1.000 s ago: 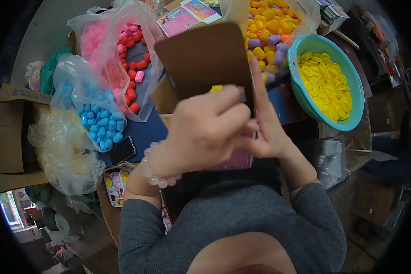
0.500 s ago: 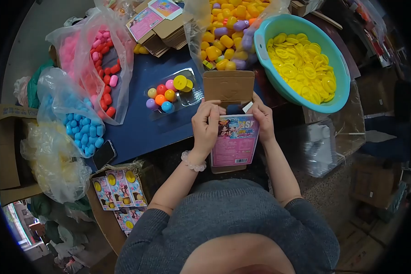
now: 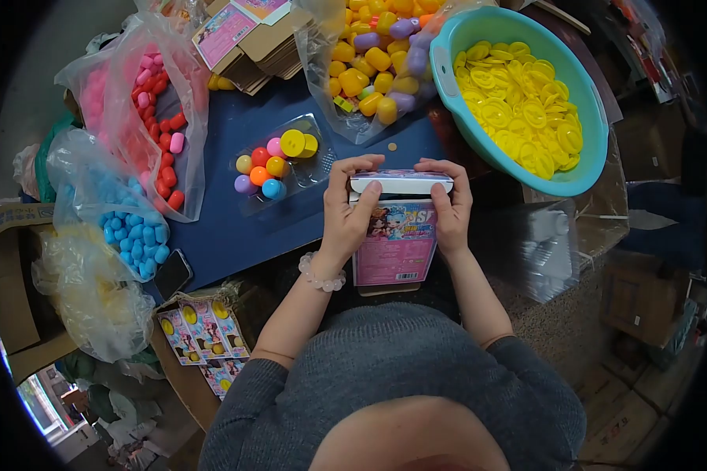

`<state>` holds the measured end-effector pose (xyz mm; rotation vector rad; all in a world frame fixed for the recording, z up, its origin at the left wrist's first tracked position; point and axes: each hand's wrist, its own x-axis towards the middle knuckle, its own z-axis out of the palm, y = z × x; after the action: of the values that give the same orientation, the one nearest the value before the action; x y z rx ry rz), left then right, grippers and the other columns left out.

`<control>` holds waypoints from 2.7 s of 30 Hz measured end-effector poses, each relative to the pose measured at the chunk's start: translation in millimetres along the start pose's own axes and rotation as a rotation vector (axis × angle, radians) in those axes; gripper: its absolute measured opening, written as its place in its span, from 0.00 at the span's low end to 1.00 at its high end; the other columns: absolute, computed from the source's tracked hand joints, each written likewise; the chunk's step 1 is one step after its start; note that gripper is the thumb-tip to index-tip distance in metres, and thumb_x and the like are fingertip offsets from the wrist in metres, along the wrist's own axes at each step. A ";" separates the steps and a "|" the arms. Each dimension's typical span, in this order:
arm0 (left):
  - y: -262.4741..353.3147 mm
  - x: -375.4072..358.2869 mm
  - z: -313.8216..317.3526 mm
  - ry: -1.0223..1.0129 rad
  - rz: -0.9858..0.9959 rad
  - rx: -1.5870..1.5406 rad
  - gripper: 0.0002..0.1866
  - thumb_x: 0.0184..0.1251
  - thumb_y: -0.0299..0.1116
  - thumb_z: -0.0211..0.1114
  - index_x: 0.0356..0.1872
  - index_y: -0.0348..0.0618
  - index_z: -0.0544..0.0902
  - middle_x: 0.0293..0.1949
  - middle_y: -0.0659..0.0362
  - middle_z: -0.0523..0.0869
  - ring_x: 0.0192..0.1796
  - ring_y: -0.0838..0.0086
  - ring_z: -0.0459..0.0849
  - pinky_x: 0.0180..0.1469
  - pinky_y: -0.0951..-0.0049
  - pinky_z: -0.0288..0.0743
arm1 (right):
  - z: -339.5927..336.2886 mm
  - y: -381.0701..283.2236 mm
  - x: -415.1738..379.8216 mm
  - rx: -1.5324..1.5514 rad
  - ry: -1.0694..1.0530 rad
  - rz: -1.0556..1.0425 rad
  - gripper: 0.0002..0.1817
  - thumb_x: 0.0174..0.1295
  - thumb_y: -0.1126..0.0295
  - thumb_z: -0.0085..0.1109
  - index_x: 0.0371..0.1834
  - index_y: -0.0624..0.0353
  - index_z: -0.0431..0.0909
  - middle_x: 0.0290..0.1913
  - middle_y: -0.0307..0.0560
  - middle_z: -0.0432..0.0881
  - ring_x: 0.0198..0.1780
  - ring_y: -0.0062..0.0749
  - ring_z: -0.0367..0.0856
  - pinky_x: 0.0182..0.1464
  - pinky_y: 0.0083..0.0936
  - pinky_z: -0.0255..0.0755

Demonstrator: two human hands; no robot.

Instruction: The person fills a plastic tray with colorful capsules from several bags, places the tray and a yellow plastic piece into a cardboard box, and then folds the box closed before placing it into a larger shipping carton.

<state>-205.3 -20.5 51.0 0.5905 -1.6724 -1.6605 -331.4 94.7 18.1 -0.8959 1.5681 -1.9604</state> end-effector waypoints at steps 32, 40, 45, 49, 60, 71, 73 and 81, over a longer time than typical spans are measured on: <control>-8.2 -1.7 -1.9 -0.052 0.145 0.245 0.13 0.41 0.25 0.81 0.20 0.35 0.81 0.35 0.57 0.90 0.44 0.67 0.84 0.48 0.66 0.77 | -17.9 11.0 -7.4 -0.008 -0.093 -0.139 0.15 0.66 0.62 0.58 0.43 0.63 0.87 0.68 0.61 0.72 0.68 0.47 0.71 0.69 0.39 0.62; 55.4 -54.0 -122.2 0.417 -0.013 0.199 0.07 0.68 0.29 0.64 0.42 0.36 0.82 0.45 0.50 0.86 0.34 0.71 0.86 0.29 0.73 0.83 | -16.3 -3.8 -66.7 -0.072 -0.666 0.144 0.46 0.56 0.68 0.65 0.78 0.60 0.51 0.49 0.52 0.83 0.47 0.32 0.80 0.53 0.31 0.73; 70.8 -102.6 -135.0 0.174 -0.077 0.745 0.09 0.69 0.29 0.62 0.46 0.35 0.80 0.45 0.48 0.86 0.36 0.66 0.87 0.32 0.71 0.82 | 58.2 -37.7 -40.5 0.286 -0.790 0.066 0.14 0.70 0.71 0.55 0.54 0.67 0.78 0.46 0.49 0.86 0.49 0.29 0.85 0.50 0.25 0.77; 74.0 -123.2 -144.1 0.041 -0.083 0.971 0.11 0.70 0.28 0.61 0.49 0.34 0.79 0.45 0.46 0.86 0.38 0.63 0.87 0.35 0.69 0.81 | 147.3 -70.3 -28.4 0.054 -0.546 -0.614 0.10 0.64 0.75 0.55 0.44 0.64 0.84 0.33 0.54 0.86 0.34 0.43 0.86 0.35 0.32 0.78; 90.2 -166.5 -175.7 0.171 -0.117 1.018 0.25 0.70 0.25 0.58 0.68 0.39 0.71 0.41 0.39 0.86 0.38 0.50 0.88 0.40 0.64 0.79 | 230.2 -65.1 -1.9 -0.382 -1.370 -0.759 0.06 0.52 0.66 0.62 0.33 0.52 0.84 0.27 0.47 0.85 0.31 0.47 0.85 0.31 0.41 0.76; 70.1 -105.2 -190.4 0.731 -0.173 0.362 0.18 0.76 0.32 0.55 0.61 0.31 0.75 0.51 0.54 0.83 0.53 0.71 0.81 0.57 0.72 0.73 | 155.4 -40.9 136.8 -1.238 -1.017 -0.608 0.63 0.37 0.42 0.80 0.79 0.38 0.52 0.77 0.52 0.57 0.77 0.54 0.56 0.74 0.52 0.57; 48.2 -91.3 -202.6 0.678 -0.304 0.286 0.21 0.74 0.32 0.60 0.64 0.35 0.74 0.55 0.59 0.80 0.55 0.74 0.79 0.58 0.75 0.72 | 166.7 -28.2 138.1 -1.248 -1.103 -0.546 0.70 0.30 0.38 0.80 0.80 0.38 0.48 0.78 0.56 0.54 0.78 0.55 0.52 0.74 0.57 0.53; 14.9 -70.3 -189.8 0.541 -0.262 0.072 0.31 0.74 0.32 0.57 0.75 0.40 0.60 0.66 0.53 0.72 0.66 0.69 0.72 0.67 0.72 0.65 | 161.3 12.0 134.5 -1.094 -1.197 -0.446 0.59 0.39 0.44 0.70 0.79 0.38 0.51 0.65 0.58 0.68 0.70 0.52 0.65 0.73 0.65 0.48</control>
<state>-16.3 -94.1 42.6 1.2159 -1.2974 -1.4399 -303.8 -110.7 54.3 -2.3538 1.5361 -0.2079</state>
